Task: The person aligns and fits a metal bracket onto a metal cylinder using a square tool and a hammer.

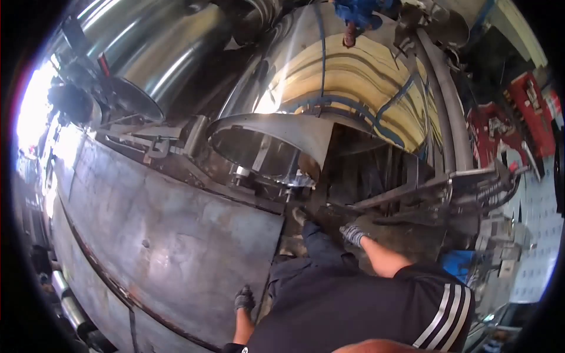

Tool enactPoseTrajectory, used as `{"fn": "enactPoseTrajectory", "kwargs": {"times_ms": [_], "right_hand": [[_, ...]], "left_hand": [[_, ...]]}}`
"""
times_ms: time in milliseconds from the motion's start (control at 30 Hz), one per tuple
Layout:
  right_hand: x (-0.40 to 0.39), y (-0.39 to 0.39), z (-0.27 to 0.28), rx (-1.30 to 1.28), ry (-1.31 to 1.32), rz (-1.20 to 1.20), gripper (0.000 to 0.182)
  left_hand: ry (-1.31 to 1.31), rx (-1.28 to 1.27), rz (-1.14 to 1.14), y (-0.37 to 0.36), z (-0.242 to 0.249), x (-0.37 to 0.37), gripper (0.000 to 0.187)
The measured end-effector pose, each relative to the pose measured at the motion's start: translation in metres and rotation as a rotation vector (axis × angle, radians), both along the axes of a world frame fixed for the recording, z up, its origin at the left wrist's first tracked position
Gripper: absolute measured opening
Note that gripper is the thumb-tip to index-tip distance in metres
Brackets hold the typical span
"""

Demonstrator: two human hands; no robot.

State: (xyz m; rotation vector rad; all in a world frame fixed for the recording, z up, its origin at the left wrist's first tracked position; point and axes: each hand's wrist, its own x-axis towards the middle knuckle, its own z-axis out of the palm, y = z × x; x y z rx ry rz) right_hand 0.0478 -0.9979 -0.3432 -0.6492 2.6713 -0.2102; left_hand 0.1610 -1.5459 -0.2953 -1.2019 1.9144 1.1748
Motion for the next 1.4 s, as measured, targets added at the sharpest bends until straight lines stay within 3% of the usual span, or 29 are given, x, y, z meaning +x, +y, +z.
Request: {"fn": "enactPoseTrajectory", "kwargs": {"times_ms": [67,100,133,167,233,333,400,433,467,533,567,600,633,667,767,833,867,900,933,967,1000,1033,1100,1167,1200,1267,1400], "right_hand": [[-0.134,-0.005,0.031,0.207,0.076,0.105,0.043],[-0.142,-0.017,0.059,-0.049,-0.133,-0.272,0.043],[-0.142,-0.026,0.075,-0.049,-0.121,-0.277,0.043],[-0.146,-0.032,0.087,-0.076,-0.337,-0.471,0.045],[-0.14,-0.057,0.147,-0.121,-0.58,-0.641,0.052],[-0.136,-0.05,0.149,-0.292,-0.376,-0.636,0.045],[-0.132,-0.032,0.107,-0.291,-0.074,-0.434,0.043],[-0.129,-0.024,0.095,-0.131,0.162,-0.236,0.037],[-0.131,-0.02,0.097,0.026,0.23,-0.11,0.032],[-0.135,-0.014,0.105,0.328,0.41,0.145,0.032],[-0.14,-0.007,0.085,0.117,0.398,-0.097,0.029],[-0.155,-0.004,0.092,-0.186,0.028,-0.318,0.027],[-0.169,-0.002,0.103,-0.685,-0.353,-0.712,0.029],[-0.184,0.0,0.112,-0.956,-0.536,-1.082,0.036],[-0.215,-0.011,0.156,-1.715,-1.043,-1.612,0.037],[-0.253,-0.02,0.163,-1.904,-1.183,-1.697,0.038],[-0.274,-0.026,0.161,-1.934,-1.21,-1.709,0.038],[-0.295,-0.033,0.158,-1.937,-1.232,-1.708,0.038],[-0.318,-0.039,0.151,-1.944,-1.252,-1.712,0.038],[-0.339,-0.048,0.141,-1.912,-1.255,-1.685,0.038],[-0.355,-0.057,0.131,-1.872,-1.257,-1.668,0.037],[-0.369,-0.065,0.122,-1.832,-1.245,-1.653,0.037],[-0.398,-0.082,0.109,-1.676,-1.133,-1.583,0.036],[-0.41,-0.091,0.094,-1.313,-0.849,-1.515,0.035],[-0.413,-0.093,0.084,-1.06,-0.707,-1.482,0.035],[-0.415,-0.104,0.078,-0.662,-0.555,-1.458,0.034],[-0.408,-0.121,0.062,-0.456,-0.553,-1.459,0.032]], "left_hand": [[0.056,0.048,0.168,0.03,0.004,-0.057,0.049],[0.111,0.055,0.13,0.039,0.022,-0.074,0.048],[0.167,0.063,0.093,0.054,0.059,-0.098,0.048],[0.243,0.076,0.03,0.064,0.088,-0.11,0.049],[0.28,0.124,0.027,0.051,0.086,-0.118,0.047],[0.327,0.22,0.134,0.04,0.089,-0.131,0.042],[0.34,0.267,0.183,0.023,0.081,-0.129,0.037],[0.296,0.26,0.224,0.019,0.076,-0.13,0.027],[0.519,0.326,0.144,0.011,0.042,-0.13,0.023],[0.436,0.439,0.26,0.026,0.081,-0.141,0.022],[0.393,0.49,0.321,0.036,0.107,-0.148,0.022],[0.346,0.411,0.231,0.05,0.126,-0.167,0.028],[0.371,0.366,0.258,0.069,0.14,-0.186,0.033],[0.404,0.439,0.235,0.077,0.14,-0.209,0.033],[0.508,0.568,0.22,0.119,0.138,-0.285,0.032],[0.444,0.582,0.177,0.155,0.161,-0.348,0.029],[0.452,0.732,0.166,0.164,0.148,-0.383,0.025],[0.453,0.879,0.16,0.171,0.133,-0.414,0.021],[0.581,0.877,0.014,0.184,0.127,-0.442,0.021],[0.772,0.641,-0.444,0.193,0.129,-0.467,0.019],[0.997,0.003,-0.986,0.202,0.131,-0.492,0.017],[1.203,-0.486,-1.18,0.211,0.133,-0.518,0.015],[1.134,-0.7,-1.258,0.21,0.097,-0.558,0.016],[0.919,-0.676,-1.386,0.183,0.017,-0.592,0.018],[0.99,-0.976,-1.936,0.199,0.071,-0.597,0.017],[0.893,-0.747,-1.632,0.214,0.085,-0.599,0.025],[0.809,-0.64,-1.577,0.218,0.088,-0.623,0.036]]}}
